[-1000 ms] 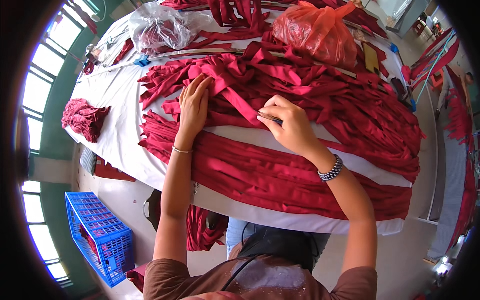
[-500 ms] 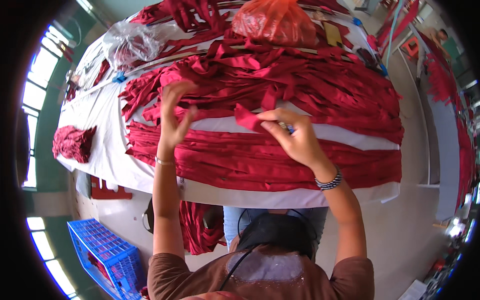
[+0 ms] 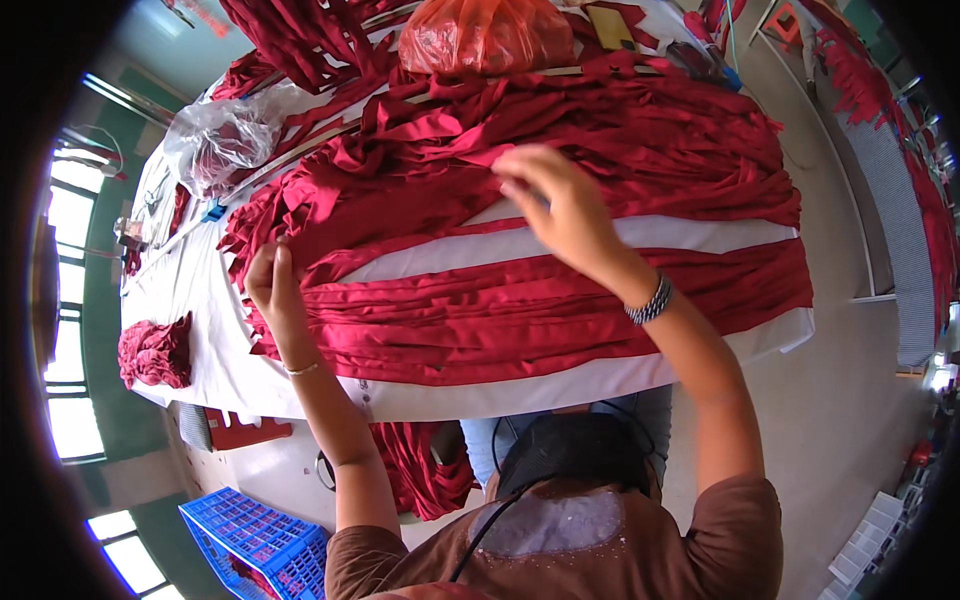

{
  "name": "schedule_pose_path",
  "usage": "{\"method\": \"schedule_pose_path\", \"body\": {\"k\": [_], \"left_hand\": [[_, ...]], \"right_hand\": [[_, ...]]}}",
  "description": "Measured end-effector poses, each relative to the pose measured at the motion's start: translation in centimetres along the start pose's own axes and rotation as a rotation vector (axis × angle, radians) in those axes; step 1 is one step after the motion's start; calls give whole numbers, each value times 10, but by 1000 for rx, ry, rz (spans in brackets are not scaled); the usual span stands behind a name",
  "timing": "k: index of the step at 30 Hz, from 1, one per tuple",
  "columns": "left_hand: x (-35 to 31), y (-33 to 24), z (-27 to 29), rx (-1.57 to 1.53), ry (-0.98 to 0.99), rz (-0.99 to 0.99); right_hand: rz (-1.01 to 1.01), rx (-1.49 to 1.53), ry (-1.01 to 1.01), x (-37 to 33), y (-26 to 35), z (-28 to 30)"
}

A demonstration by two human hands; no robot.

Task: Trimming excess threads and sorting red fabric strips using thread snips in a workshop environment.

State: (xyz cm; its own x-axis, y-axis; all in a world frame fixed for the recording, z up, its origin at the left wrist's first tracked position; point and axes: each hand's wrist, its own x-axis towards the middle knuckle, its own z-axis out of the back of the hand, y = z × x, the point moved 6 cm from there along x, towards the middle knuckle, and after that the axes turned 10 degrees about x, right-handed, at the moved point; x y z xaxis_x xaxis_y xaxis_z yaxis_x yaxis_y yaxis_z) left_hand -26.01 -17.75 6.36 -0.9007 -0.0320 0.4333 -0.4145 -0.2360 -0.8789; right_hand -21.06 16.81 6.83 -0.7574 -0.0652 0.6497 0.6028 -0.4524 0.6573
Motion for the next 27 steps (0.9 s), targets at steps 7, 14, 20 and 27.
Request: {"method": "schedule_pose_path", "body": {"k": [7,14,20,27], "left_hand": [[15,20,7,194,-278,-29],[24,33,-1,1053,-219,-292],[26,82,-14,964,57,-89],[18,58,-16,1102,-173,-246]], "right_hand": [[-171,-81,164,26,-45,13],[-154,-71,435,3,-23,-8],[0,-274,69,40,-37,7],[-14,-326,310,41,-37,-31]]}}
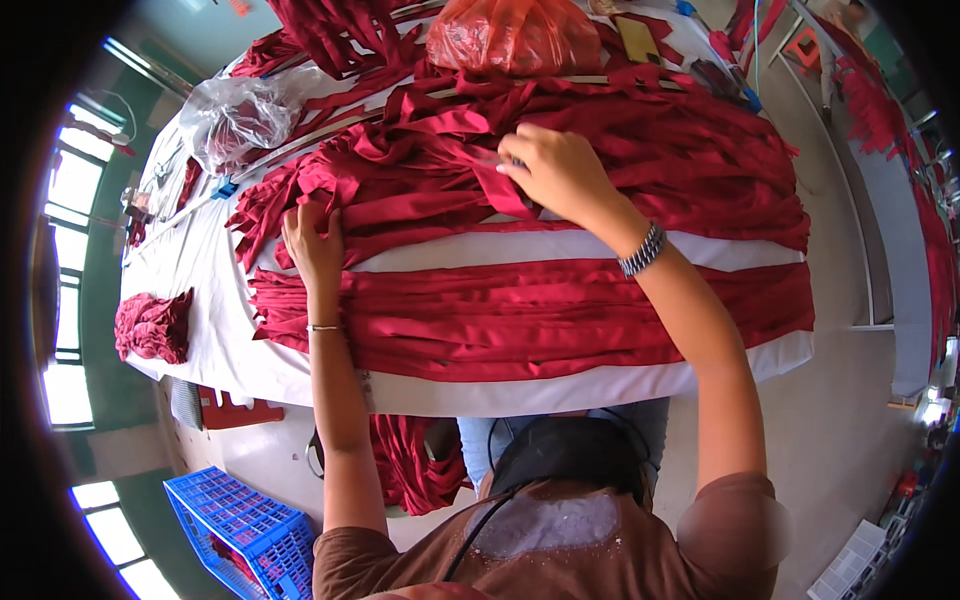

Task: Trimming excess threads and sorting red fabric strips using thread snips in a workshop environment.

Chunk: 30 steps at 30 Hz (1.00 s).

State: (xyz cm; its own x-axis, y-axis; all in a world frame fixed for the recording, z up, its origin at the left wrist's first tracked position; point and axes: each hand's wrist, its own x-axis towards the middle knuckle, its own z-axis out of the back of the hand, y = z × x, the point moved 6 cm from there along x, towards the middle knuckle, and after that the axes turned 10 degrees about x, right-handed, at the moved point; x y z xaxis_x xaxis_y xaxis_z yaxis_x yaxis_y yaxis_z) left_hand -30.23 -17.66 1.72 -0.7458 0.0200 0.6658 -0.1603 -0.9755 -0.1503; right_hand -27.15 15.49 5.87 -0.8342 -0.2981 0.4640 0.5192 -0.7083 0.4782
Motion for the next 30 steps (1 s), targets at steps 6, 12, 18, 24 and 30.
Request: {"method": "schedule_pose_path", "body": {"k": [6,12,18,24,30], "left_hand": [[1,-77,45,-421,-82,-366],[-11,-118,28,-667,237,-460],[-21,-131,30,-405,331,-615],[-6,-103,34,-309,181,-395],[-9,-88,10,-559,214,-133]], "right_hand": [[-127,387,97,-37,40,16],[11,319,143,-73,79,34],[40,421,250,-102,95,46],[-63,394,110,-114,75,65],[-47,304,151,-129,85,79]]}}
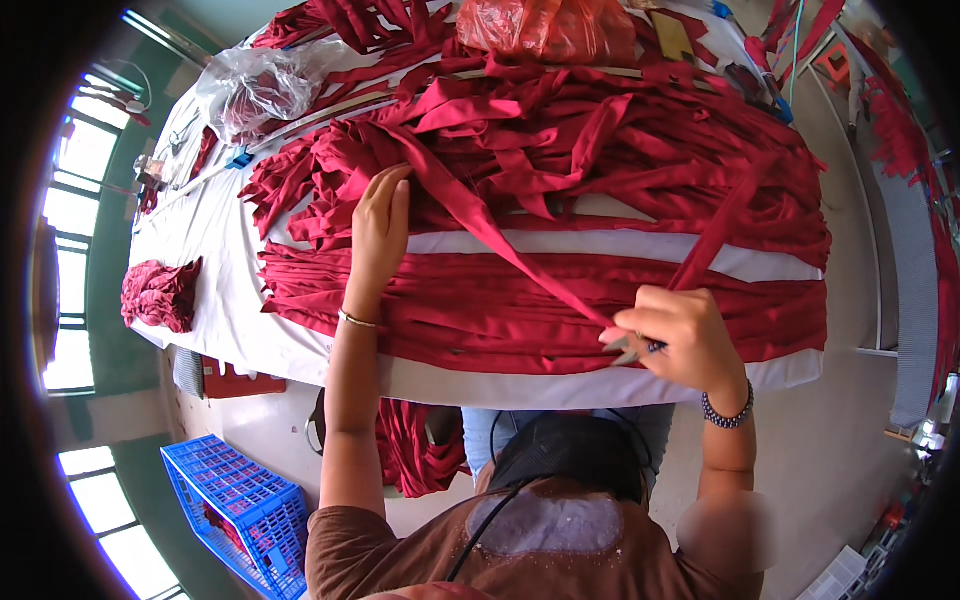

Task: Trimming excess threads and sorting red fabric strips using thread snips in a workshop environment.

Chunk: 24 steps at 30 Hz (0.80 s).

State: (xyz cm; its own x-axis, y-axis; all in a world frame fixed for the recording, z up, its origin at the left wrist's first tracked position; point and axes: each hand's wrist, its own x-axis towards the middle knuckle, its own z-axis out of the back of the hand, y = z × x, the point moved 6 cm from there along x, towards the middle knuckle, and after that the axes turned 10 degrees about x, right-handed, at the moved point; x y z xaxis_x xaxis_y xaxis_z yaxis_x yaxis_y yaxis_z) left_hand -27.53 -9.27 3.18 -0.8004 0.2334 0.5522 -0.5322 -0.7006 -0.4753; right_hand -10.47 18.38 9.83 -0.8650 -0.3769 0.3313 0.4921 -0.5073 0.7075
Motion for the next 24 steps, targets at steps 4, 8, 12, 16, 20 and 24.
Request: {"method": "schedule_pose_path", "body": {"k": [4,8,12,16,20,24], "left_hand": [[-2,8,-15,46,51,270],[-2,21,-20,89,-27,286],[-13,54,-37,-1330,44,634],[-3,35,12,-2091,19,436],[14,34,62,-2345,111,182],[13,94,117,-2108,-283,250]], "right_hand": [[70,-20,71,-4,10,-16],[78,20,93,2,12,-25],[18,8,-11,6,-3,-15],[-111,-73,-172,13,-26,7],[-92,-185,-231,15,-38,15],[-112,-245,-275,11,-38,31]]}}
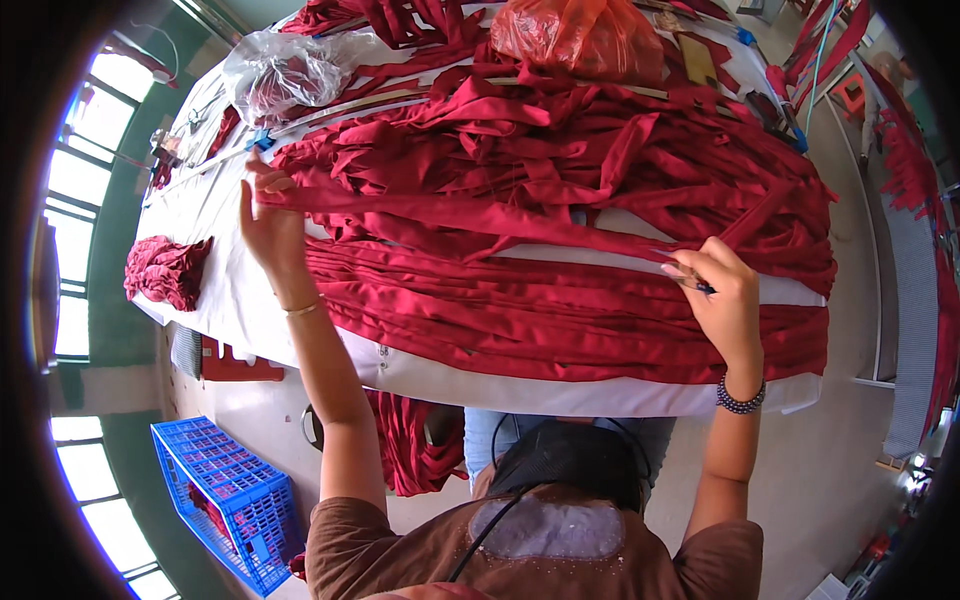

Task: Trimming excess threads and sorting red fabric strips using thread snips in a workshop environment.

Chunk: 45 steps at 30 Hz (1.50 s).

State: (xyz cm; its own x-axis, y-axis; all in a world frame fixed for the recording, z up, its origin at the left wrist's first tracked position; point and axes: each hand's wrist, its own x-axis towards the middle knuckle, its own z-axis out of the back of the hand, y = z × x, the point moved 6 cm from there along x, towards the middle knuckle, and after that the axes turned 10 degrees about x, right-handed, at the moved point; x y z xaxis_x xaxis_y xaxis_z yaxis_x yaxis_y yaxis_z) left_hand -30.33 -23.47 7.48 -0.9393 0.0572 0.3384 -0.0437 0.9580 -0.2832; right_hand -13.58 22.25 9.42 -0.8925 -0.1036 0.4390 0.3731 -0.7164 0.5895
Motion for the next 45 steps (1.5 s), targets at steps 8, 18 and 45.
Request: {"method": "schedule_pose_path", "body": {"k": [8,18,45], "left_hand": [[-63,-74,-55,252,-24,-80],[-280,-135,15,197,-529,-167],[-174,182,-79,2391,38,-331]], "right_hand": [[-14,-38,-184,-2,-1,39],[-131,241,273,-53,-14,33],[-97,96,359,23,27,-109]]}}
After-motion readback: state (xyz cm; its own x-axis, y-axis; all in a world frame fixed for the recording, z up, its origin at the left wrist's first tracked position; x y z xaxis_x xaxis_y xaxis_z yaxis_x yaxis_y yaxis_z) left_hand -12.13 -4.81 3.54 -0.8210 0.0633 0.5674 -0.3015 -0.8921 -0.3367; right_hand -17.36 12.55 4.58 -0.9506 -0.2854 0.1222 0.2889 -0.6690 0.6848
